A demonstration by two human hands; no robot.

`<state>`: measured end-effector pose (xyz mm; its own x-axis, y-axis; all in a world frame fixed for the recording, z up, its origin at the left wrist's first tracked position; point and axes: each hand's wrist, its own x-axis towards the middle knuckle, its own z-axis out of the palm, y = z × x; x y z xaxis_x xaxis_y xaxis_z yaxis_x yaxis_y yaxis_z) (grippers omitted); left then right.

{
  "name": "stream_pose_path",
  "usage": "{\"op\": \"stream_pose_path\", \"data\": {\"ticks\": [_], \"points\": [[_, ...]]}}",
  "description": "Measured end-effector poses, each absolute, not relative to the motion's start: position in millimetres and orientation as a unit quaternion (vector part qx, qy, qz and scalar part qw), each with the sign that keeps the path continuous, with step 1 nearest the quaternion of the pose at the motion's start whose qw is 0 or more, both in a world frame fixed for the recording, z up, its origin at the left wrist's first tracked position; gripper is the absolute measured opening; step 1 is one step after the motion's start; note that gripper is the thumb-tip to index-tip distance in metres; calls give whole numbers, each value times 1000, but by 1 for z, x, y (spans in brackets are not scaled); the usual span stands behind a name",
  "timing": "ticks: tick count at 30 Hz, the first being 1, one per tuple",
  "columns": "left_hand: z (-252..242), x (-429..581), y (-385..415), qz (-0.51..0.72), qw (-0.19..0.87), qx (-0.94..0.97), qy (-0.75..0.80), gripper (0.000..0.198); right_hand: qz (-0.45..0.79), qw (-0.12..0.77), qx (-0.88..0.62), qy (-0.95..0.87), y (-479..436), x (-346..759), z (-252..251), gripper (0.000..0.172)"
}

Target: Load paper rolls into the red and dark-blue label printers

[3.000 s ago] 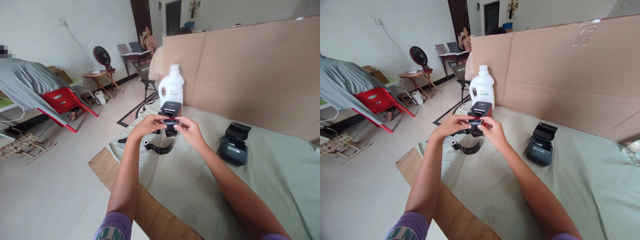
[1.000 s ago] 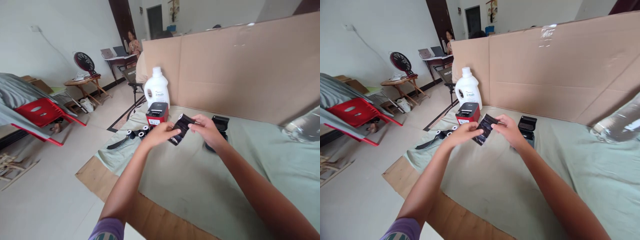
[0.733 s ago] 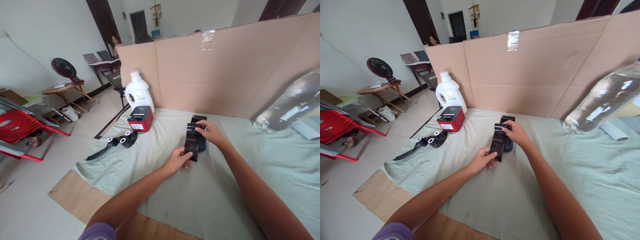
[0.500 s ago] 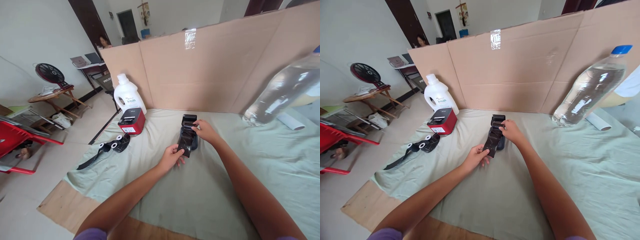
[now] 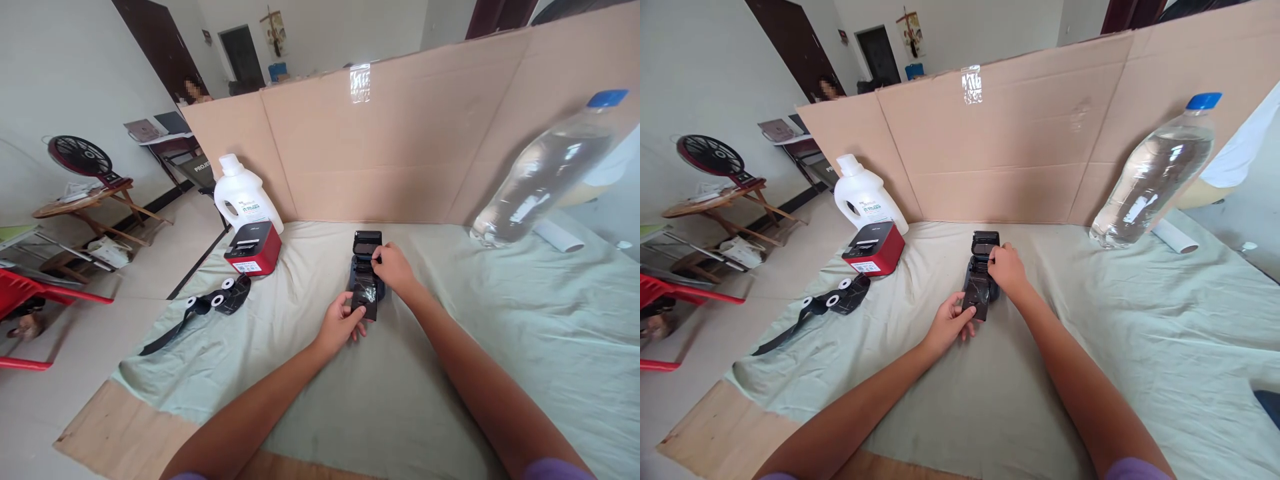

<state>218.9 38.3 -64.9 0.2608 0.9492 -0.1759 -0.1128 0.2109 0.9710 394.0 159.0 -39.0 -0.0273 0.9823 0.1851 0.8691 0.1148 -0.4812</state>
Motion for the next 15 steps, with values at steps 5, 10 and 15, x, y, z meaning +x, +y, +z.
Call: {"op": "stream_pose_path", "data": {"ticks": [5,10,15], "points": [[-61,220,36,417,637,457,460,87,150,399,-636,-644,173,392,-43,50],[-58,218,31,397,632,476,464,101,253,362,-522,-729,176,410,-32,37],[-60,217,29,384,634,490,459,103,331,187,-455,-805,160,422,-9,46]]}}
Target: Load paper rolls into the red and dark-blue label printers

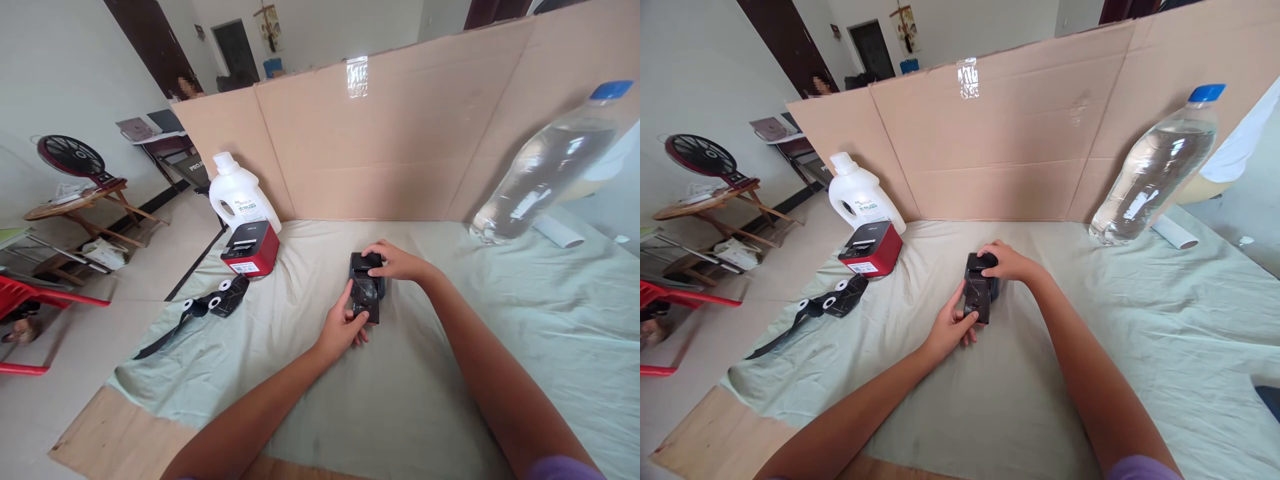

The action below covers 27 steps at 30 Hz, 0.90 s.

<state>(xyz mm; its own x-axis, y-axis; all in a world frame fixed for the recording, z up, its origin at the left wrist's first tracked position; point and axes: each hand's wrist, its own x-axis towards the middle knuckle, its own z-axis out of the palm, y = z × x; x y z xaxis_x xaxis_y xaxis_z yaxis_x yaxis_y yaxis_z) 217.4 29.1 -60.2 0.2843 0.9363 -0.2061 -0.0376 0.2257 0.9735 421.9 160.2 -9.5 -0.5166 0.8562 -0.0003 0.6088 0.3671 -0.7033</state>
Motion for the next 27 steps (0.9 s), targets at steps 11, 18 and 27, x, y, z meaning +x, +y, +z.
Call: {"op": "stream_pose_path", "data": {"ticks": [11,18,27], "points": [[-59,218,30,370,635,497,461,101,387,152,-586,-696,169,405,-14,55],[-52,207,43,331,589,520,523,98,332,185,-639,-669,162,400,-35,57],[-36,212,120,300,504,560,586,62,336,311,-694,-557,120,360,-42,67]]}}
